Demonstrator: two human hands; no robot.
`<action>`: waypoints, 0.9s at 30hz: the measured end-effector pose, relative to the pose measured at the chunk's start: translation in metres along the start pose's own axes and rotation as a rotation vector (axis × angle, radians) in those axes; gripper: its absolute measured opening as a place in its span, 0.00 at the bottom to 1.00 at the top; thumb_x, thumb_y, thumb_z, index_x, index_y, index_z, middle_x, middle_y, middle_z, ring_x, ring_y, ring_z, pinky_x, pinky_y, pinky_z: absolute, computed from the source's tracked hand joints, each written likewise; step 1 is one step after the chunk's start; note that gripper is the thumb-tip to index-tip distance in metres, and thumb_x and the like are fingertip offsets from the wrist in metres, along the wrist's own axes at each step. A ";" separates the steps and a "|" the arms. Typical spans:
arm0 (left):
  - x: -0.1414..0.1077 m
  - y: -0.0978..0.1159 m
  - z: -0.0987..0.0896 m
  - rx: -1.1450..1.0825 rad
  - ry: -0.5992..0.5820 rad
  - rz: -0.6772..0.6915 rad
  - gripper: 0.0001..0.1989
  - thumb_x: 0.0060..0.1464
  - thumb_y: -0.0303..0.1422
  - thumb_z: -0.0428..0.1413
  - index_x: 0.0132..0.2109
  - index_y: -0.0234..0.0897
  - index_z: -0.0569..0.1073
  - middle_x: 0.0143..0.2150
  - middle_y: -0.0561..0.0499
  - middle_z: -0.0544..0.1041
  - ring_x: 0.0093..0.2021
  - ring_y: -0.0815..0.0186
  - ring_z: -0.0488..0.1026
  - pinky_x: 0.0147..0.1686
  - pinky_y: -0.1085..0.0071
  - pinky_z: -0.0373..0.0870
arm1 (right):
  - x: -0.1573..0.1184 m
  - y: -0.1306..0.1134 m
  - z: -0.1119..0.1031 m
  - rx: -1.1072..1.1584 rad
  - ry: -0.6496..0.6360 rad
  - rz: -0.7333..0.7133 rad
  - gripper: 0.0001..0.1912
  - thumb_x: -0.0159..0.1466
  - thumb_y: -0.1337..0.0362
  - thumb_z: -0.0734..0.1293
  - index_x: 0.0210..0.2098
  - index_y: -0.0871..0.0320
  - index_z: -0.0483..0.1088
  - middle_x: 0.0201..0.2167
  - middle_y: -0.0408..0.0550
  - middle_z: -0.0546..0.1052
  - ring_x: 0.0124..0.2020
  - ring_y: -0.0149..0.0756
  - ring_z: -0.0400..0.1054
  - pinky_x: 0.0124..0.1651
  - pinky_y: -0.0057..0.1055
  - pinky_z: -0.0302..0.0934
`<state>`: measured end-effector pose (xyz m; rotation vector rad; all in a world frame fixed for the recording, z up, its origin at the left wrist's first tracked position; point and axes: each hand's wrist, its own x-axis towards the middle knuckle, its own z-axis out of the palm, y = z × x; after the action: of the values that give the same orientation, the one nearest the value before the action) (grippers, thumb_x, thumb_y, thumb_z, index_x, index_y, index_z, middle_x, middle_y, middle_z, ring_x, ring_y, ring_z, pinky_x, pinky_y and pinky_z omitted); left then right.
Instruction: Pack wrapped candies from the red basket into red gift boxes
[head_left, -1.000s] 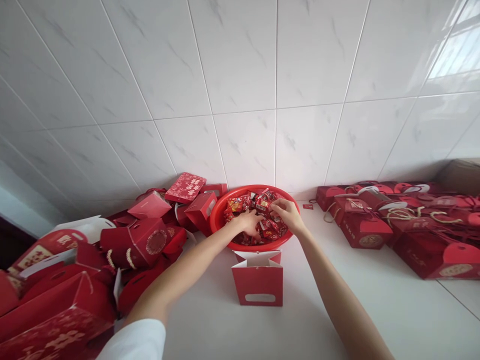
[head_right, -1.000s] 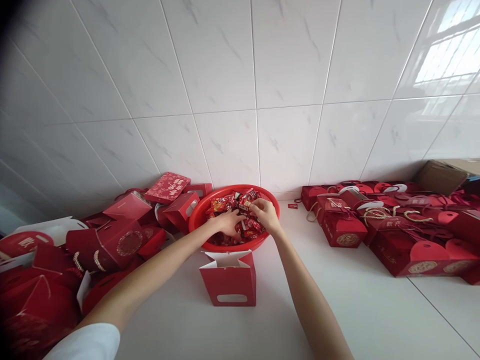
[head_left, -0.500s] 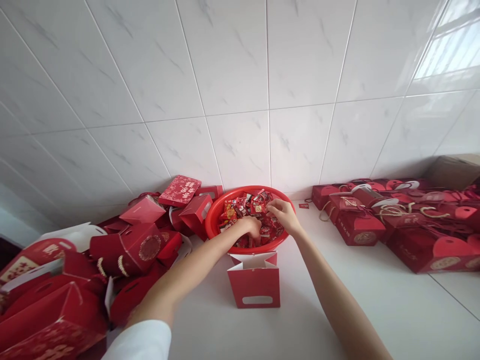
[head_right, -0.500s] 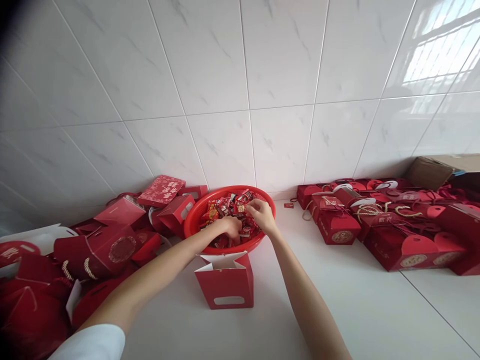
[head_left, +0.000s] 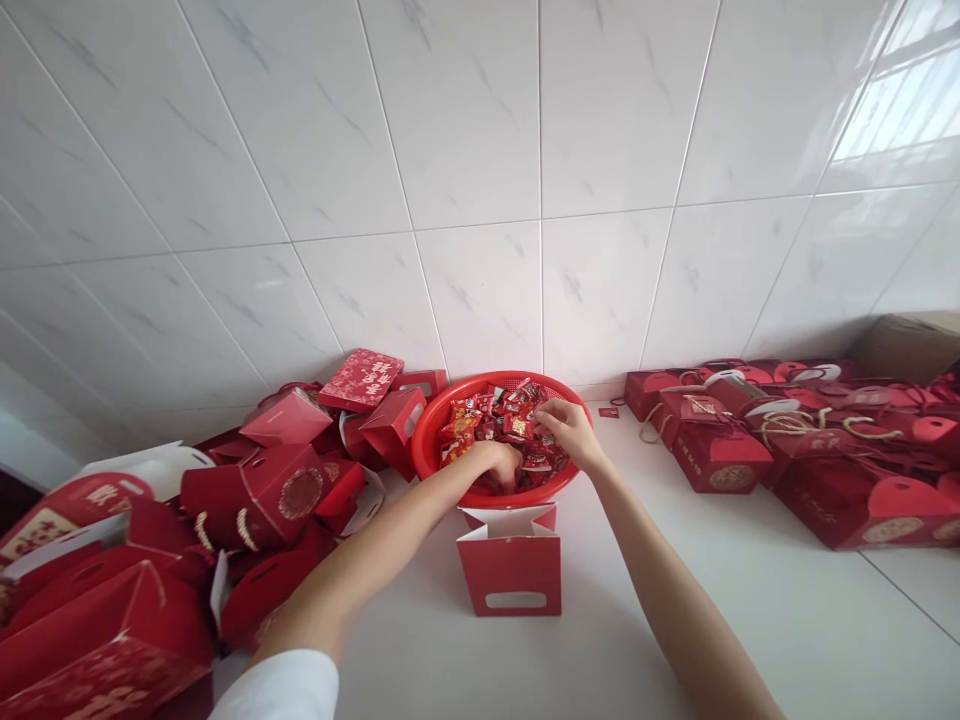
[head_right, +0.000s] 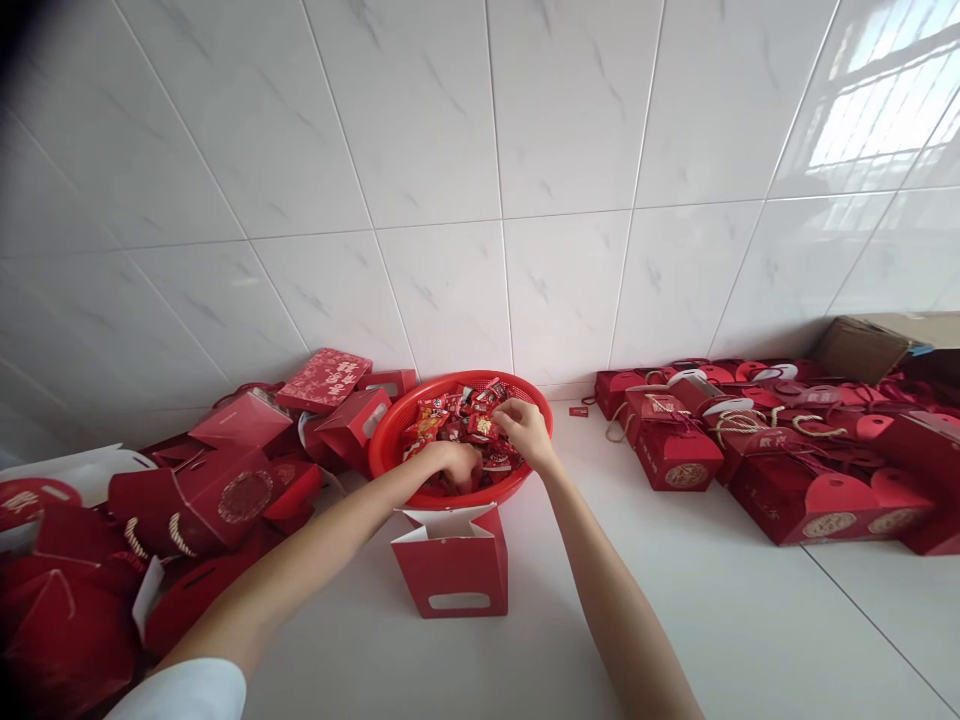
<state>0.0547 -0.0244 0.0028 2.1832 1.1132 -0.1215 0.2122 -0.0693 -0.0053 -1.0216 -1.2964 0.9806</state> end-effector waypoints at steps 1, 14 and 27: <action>-0.001 0.000 -0.002 0.025 -0.044 -0.021 0.12 0.21 0.18 0.67 0.13 0.36 0.73 0.14 0.47 0.71 0.21 0.53 0.71 0.29 0.57 0.72 | 0.000 -0.001 0.000 -0.002 -0.002 -0.001 0.12 0.54 0.52 0.70 0.27 0.54 0.72 0.29 0.45 0.77 0.31 0.38 0.73 0.39 0.36 0.70; -0.021 -0.007 -0.032 -0.686 0.280 0.205 0.23 0.46 0.50 0.69 0.39 0.35 0.80 0.37 0.49 0.80 0.41 0.59 0.78 0.42 0.64 0.75 | -0.001 -0.003 0.001 -0.013 0.023 -0.008 0.20 0.56 0.44 0.72 0.33 0.55 0.73 0.31 0.46 0.78 0.34 0.39 0.73 0.38 0.34 0.68; -0.025 0.006 -0.034 -0.965 0.202 0.026 0.16 0.66 0.32 0.49 0.55 0.32 0.75 0.45 0.43 0.82 0.36 0.60 0.82 0.44 0.62 0.79 | -0.002 -0.005 0.000 -0.026 0.115 -0.049 0.12 0.55 0.55 0.69 0.26 0.54 0.65 0.24 0.40 0.71 0.28 0.34 0.64 0.34 0.32 0.60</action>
<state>0.0368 -0.0232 0.0412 1.3470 0.9563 0.5513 0.2117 -0.0726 -0.0012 -1.0463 -1.2362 0.8571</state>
